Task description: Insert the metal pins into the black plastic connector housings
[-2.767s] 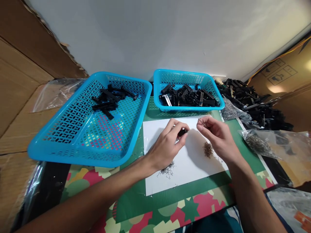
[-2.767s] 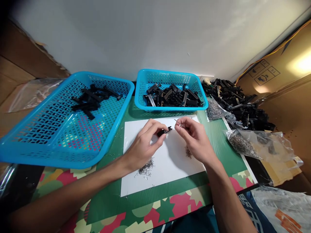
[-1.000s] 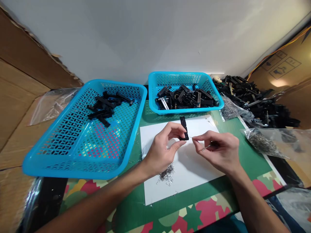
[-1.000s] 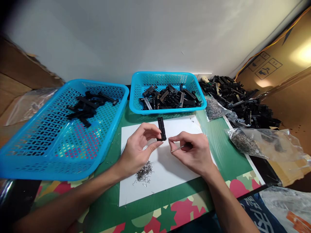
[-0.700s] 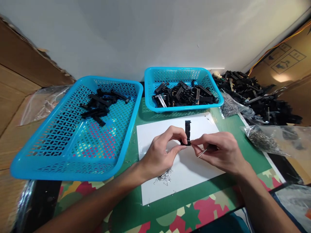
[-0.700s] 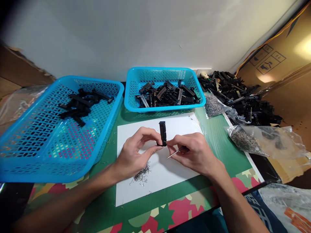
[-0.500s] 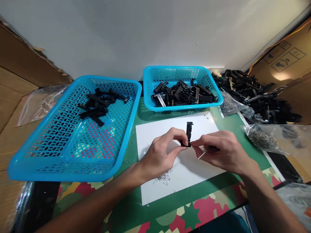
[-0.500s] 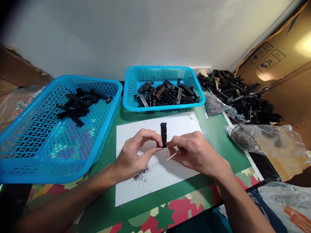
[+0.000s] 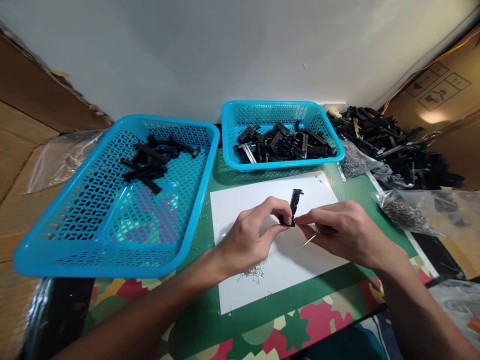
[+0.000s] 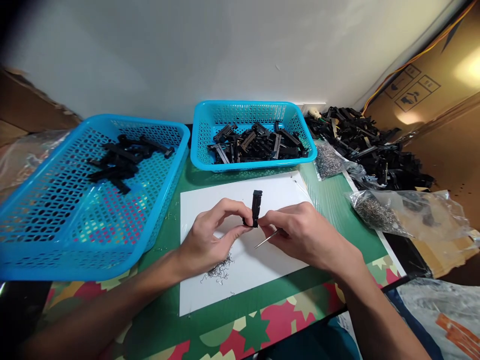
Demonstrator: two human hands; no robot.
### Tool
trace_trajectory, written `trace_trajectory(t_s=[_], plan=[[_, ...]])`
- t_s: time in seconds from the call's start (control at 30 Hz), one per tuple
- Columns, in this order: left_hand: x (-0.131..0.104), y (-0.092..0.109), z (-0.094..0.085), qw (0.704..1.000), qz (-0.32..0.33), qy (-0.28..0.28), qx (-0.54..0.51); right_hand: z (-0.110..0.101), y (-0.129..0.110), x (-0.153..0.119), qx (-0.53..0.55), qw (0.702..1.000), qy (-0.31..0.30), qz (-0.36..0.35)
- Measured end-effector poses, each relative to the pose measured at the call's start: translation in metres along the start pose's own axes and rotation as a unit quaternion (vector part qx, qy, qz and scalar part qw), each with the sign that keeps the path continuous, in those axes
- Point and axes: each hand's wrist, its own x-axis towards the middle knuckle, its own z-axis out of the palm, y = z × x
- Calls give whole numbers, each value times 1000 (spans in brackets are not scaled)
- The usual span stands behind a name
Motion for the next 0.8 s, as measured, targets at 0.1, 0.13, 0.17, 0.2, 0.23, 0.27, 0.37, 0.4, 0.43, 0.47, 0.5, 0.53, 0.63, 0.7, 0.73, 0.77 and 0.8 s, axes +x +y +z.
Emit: trace_trajectory(t_s=[0.1, 0.13, 0.17, 0.2, 0.23, 0.27, 0.37, 0.4, 0.43, 0.47, 0.5, 0.53, 0.63, 0.7, 0.73, 0.77, 0.8], plan=[[0, 1, -1, 1000, -19, -10, -16, -3, 4, 1, 30, 999, -23, 4], [0, 1, -1, 999, -26, -13, -22, -4, 5, 1, 43, 999, -32, 7], [0, 1, -1, 999, -32, -15, -31, -5, 6, 3, 55, 998, -39, 10], [0, 2, -1, 998, -39, -18, -41, -7, 7, 4, 67, 997, -43, 11], [0, 2, -1, 997, -46, -20, -53, -8, 8, 5, 77, 996, -45, 11], [0, 2, -1, 996, -53, -22, -68, -8, 8, 7, 88, 995, -44, 9], [1, 2, 1, 989, -81, -18, -126, -8, 10, 9, 126, 992, -31, 6], [2, 1, 1, 985, -90, -9, -149, -7, 10, 9, 139, 990, -23, 9], [3, 0, 2, 980, -97, 4, -172, -5, 11, 9, 152, 988, -15, 16], [4, -1, 2, 975, -103, 18, -195, -3, 12, 8, 165, 986, -6, 22], [6, -2, 2, 970, -106, 32, -218, 0, 12, 8, 177, 984, 5, 28], [7, -3, 1, 963, -110, 41, -242, 4, 13, 8, 185, 982, 17, 32], [12, -4, -1, 941, -130, 38, -310, 14, 15, 8, 175, 981, 80, 19], [13, -3, -3, 932, -144, 31, -332, 19, 16, 10, 153, 981, 116, 1], [14, -3, -4, 932, -146, 33, -330, 20, 17, 11, 144, 982, 122, -5], [13, -2, -4, 936, -144, 38, -318, 21, 17, 12, 135, 983, 121, -8], [13, -2, -4, 945, -141, 43, -293, 21, 18, 12, 127, 985, 115, -10]])
